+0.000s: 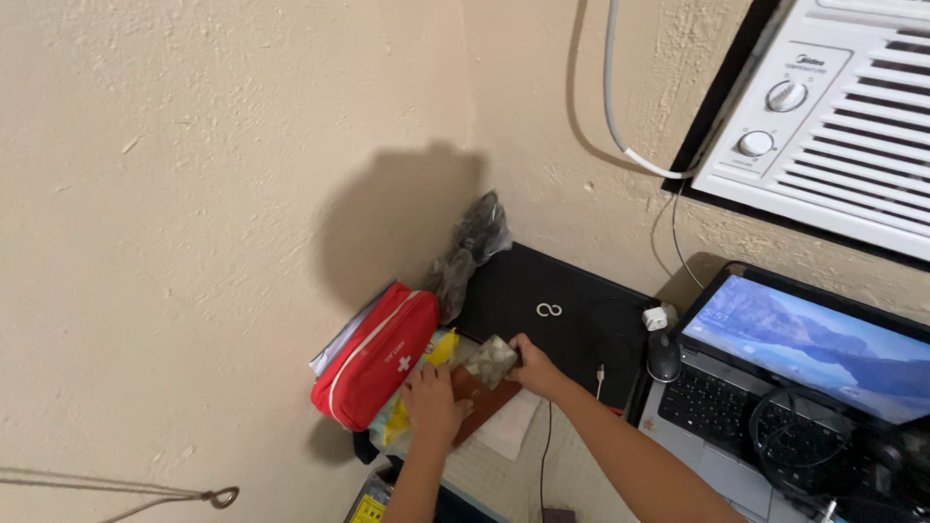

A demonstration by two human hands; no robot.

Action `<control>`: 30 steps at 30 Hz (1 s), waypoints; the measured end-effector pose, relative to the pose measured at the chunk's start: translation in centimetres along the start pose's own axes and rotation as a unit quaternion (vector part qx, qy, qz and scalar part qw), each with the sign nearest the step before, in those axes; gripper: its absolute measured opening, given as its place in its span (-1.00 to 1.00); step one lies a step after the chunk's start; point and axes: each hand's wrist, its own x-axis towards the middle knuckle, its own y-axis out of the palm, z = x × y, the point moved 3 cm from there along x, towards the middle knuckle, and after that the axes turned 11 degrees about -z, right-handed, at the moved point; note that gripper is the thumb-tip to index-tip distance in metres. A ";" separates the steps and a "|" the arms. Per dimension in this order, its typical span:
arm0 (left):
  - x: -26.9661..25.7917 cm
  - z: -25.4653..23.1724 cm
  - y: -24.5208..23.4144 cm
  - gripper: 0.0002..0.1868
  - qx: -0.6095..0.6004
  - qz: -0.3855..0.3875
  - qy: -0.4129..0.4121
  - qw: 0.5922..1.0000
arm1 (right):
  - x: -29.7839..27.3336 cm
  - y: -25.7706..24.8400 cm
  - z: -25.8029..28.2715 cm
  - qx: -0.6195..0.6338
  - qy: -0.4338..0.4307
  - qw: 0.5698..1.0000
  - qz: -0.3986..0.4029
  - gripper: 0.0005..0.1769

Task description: The person organizes and untangles various cables and computer peripherals on a desk, handling a mouse, a headset, and several USB chargers by hand before placing some items into a bag.

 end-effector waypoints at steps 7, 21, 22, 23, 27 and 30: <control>-1.6 2.1 -2.6 -0.33 -0.081 -0.012 -0.035 0.996 | 0.4 1.5 2.8 0.142 0.011 0.988 0.068 -0.34; -1.7 6.0 2.8 -0.20 -0.004 -0.063 -0.112 0.992 | -4.4 2.3 1.4 -0.305 -0.067 0.939 0.147 -0.25; -1.9 6.1 3.4 -0.20 -0.004 -0.061 -0.114 0.992 | -5.6 1.7 1.7 -0.332 -0.093 0.925 0.159 -0.13; -1.6 6.1 3.7 -0.12 0.007 -0.070 -0.093 0.993 | -6.1 1.3 2.5 -0.359 -0.121 0.911 0.166 -0.01; -1.4 4.8 5.1 0.11 0.115 -0.079 -0.014 0.990 | -8.2 1.1 5.3 -0.369 -0.083 0.905 0.196 0.21; -1.5 4.1 4.5 0.18 0.122 -0.071 -0.031 0.989 | -8.7 1.3 6.4 -0.379 -0.067 0.902 0.198 0.25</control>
